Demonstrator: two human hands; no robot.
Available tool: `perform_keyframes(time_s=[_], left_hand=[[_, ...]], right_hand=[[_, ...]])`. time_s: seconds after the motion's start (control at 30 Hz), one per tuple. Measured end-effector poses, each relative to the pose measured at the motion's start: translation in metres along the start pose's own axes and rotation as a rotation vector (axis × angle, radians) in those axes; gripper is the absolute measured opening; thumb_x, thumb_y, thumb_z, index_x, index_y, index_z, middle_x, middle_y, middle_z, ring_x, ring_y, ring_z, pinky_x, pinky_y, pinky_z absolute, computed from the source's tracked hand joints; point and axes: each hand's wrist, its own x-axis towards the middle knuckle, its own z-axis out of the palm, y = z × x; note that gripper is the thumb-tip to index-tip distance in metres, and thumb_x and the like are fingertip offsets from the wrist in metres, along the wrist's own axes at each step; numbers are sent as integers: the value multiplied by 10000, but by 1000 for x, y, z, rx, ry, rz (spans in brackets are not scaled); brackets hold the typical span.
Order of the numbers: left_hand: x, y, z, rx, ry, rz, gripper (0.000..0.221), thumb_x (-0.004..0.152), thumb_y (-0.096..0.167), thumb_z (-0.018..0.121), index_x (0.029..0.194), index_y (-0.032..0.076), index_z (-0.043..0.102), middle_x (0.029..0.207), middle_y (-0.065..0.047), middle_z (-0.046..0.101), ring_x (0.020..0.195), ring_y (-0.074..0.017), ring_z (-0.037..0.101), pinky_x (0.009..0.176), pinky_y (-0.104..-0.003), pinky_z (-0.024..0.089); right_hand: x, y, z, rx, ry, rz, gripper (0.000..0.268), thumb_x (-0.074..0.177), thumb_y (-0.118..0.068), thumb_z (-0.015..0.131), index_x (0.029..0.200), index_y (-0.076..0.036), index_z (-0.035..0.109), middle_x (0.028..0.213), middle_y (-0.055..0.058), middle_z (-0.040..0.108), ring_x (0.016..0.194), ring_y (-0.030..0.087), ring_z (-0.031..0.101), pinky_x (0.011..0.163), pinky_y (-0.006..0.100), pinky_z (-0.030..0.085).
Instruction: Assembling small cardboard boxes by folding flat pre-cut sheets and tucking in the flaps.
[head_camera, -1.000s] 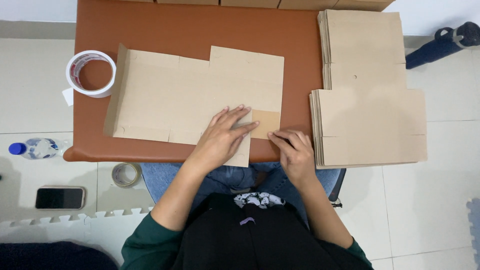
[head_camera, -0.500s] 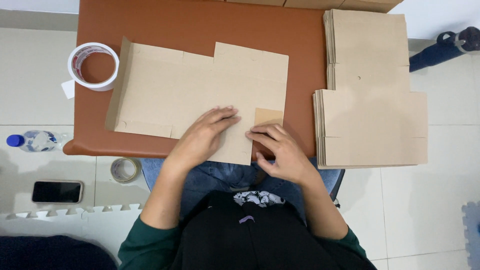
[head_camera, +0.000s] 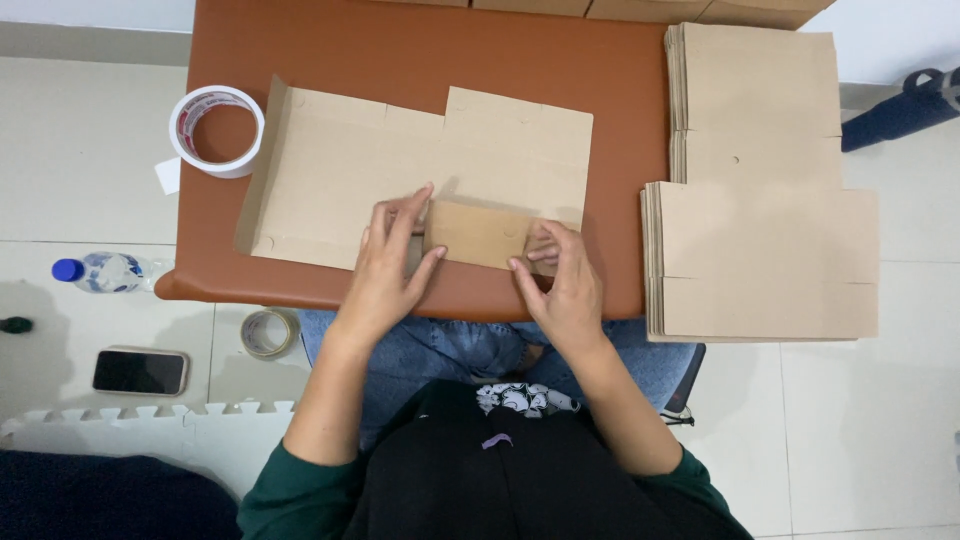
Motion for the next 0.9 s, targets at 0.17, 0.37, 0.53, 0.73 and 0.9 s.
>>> perform_keyframes(time_s=[0.17, 0.37, 0.53, 0.73, 0.9], left_hand=[[4, -1, 4, 25, 44, -2, 446, 912, 110, 738, 1333, 111, 593, 1322, -159, 392, 1088, -381, 603, 973, -476, 509], [3, -17, 6, 90, -3, 52, 209, 945, 105, 668, 1141, 117, 741, 1226, -95, 541, 1099, -314, 620, 972, -426, 490], [-4, -12, -17, 210, -72, 132, 345, 910, -11, 549, 1166, 123, 738, 1231, -103, 608, 1163, -318, 603, 969, -430, 459], [-20, -5, -56, 310, -59, 78, 628, 715, -25, 603, 1324, 120, 650, 1293, -106, 622, 1285, -316, 542, 1130, -544, 294], [-26, -5, -67, 330, -115, -60, 683, 770, 177, 739, 1433, 157, 576, 1410, -122, 576, 1410, -311, 451, 1198, -595, 109]], right_hand=[[3, 4, -11, -146, -134, -196, 150, 964, -109, 671, 1096, -151, 727, 1215, 58, 570, 1081, 286, 664, 863, 396, 558], [13, -13, -5, -208, -303, -379, 252, 1004, -131, 560, 1147, -207, 753, 1164, 24, 649, 1114, 249, 590, 857, 350, 430], [33, -30, 16, -204, -394, -410, 260, 980, -143, 559, 1143, -214, 749, 1194, 27, 645, 1094, 238, 559, 796, 328, 390], [49, -36, 32, -213, -486, -475, 364, 995, -121, 481, 1290, -206, 676, 1297, 51, 602, 1138, 259, 535, 811, 345, 384], [56, -22, 21, -220, -481, -506, 282, 1013, -170, 538, 1238, -158, 708, 1237, 83, 657, 1139, 261, 570, 842, 361, 402]])
